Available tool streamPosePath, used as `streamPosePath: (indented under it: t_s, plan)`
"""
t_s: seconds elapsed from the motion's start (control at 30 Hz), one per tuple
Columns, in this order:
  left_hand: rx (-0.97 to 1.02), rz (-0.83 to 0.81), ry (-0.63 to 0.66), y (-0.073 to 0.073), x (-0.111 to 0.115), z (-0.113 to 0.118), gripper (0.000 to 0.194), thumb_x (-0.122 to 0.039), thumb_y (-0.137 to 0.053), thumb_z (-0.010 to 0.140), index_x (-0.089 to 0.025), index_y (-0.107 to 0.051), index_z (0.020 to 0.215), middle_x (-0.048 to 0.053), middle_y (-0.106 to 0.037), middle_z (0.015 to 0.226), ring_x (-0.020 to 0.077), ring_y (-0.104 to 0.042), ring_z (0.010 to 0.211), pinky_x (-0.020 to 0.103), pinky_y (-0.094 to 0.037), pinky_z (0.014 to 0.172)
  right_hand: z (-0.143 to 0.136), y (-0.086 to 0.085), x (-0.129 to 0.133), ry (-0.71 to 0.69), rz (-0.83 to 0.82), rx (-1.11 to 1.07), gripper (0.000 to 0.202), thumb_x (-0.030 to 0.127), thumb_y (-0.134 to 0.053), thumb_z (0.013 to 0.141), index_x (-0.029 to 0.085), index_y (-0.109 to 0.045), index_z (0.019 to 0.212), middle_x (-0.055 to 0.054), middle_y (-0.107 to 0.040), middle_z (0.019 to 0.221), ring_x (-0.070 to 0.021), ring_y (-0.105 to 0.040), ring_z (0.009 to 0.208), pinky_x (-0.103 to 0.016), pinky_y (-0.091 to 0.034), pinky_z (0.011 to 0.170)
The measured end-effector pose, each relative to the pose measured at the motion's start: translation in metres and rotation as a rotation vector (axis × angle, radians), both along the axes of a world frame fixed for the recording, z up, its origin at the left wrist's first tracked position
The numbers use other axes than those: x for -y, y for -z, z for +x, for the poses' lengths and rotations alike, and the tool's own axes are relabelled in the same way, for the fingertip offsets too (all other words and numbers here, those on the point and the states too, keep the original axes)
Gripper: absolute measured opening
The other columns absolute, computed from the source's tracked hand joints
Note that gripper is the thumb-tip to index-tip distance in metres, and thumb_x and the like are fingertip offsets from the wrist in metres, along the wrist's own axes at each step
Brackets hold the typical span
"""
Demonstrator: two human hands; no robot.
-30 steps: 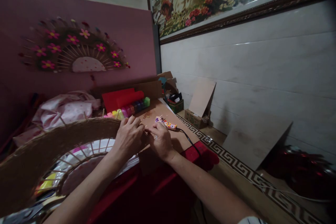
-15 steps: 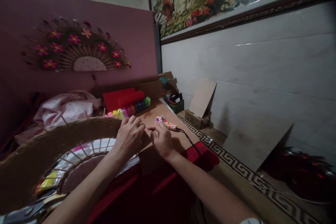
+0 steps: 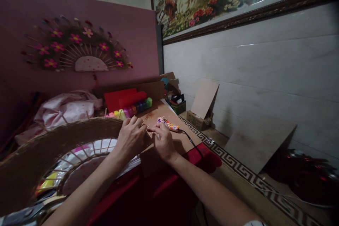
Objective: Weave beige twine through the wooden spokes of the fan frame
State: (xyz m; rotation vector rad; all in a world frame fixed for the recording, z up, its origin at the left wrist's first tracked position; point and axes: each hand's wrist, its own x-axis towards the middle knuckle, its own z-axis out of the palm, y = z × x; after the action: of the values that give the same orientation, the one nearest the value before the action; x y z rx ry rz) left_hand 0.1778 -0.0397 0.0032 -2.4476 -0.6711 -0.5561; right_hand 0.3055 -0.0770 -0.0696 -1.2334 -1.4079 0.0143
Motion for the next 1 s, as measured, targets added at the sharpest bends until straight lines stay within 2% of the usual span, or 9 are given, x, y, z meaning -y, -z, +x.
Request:
streamPosePath:
  t_s: [0.17, 0.4, 0.57, 0.8, 1.0]
  plan:
    - [-0.004, 0.002, -0.006, 0.0002, 0.0004, -0.0002, 0.012, -0.008, -0.051, 0.069, -0.017, -0.060, 0.069, 0.010, -0.057, 0.078, 0.0251, -0.047, 0.079, 0.038, -0.034, 0.071, 0.0018, -0.0004, -0.0006, 0.038, -0.018, -0.050, 0.032, -0.001, -0.043, 0.069, 0.016, -0.066, 0.083, -0.006, -0.053, 0.085, -0.0185, -0.049, 0.087, -0.033, -0.040, 0.082]
    - [-0.001, 0.005, -0.005, 0.0005, 0.0003, 0.0002, 0.008, -0.015, -0.053, 0.073, -0.017, -0.060, 0.069, 0.010, -0.057, 0.078, 0.0252, -0.046, 0.080, 0.039, -0.034, 0.072, -0.0011, 0.0019, 0.0003, 0.046, -0.004, 0.038, 0.036, 0.000, -0.043, 0.071, 0.022, -0.069, 0.085, -0.004, -0.053, 0.082, -0.0178, -0.048, 0.084, -0.031, -0.040, 0.076]
    - [-0.017, 0.008, -0.027, 0.0003, 0.0003, -0.0004, 0.011, -0.009, -0.053, 0.070, -0.017, -0.060, 0.071, 0.009, -0.057, 0.079, 0.0249, -0.046, 0.080, 0.038, -0.033, 0.071, 0.0013, 0.0044, -0.0016, 0.108, -0.032, -0.003, 0.035, -0.002, -0.042, 0.068, 0.019, -0.068, 0.079, -0.005, -0.053, 0.083, -0.0183, -0.048, 0.086, -0.033, -0.040, 0.079]
    - [0.001, 0.005, -0.013, 0.0011, -0.0002, 0.0003, 0.011, -0.010, -0.052, 0.071, -0.017, -0.060, 0.070, 0.009, -0.057, 0.078, 0.0248, -0.046, 0.079, 0.038, -0.034, 0.071, -0.0009, 0.0031, 0.0008, 0.072, -0.007, 0.047, 0.039, -0.001, -0.042, 0.071, 0.023, -0.069, 0.087, -0.004, -0.053, 0.084, -0.0175, -0.048, 0.085, -0.031, -0.040, 0.078]
    - [0.006, 0.007, -0.005, 0.0002, 0.0015, -0.0001, 0.013, -0.009, -0.050, 0.071, -0.017, -0.060, 0.070, 0.010, -0.057, 0.078, 0.0254, -0.047, 0.079, 0.039, -0.034, 0.071, 0.0025, 0.0044, -0.0016, 0.125, -0.010, -0.076, 0.032, 0.000, -0.040, 0.068, 0.018, -0.063, 0.081, -0.006, -0.056, 0.086, -0.0195, -0.050, 0.089, -0.036, -0.039, 0.085]
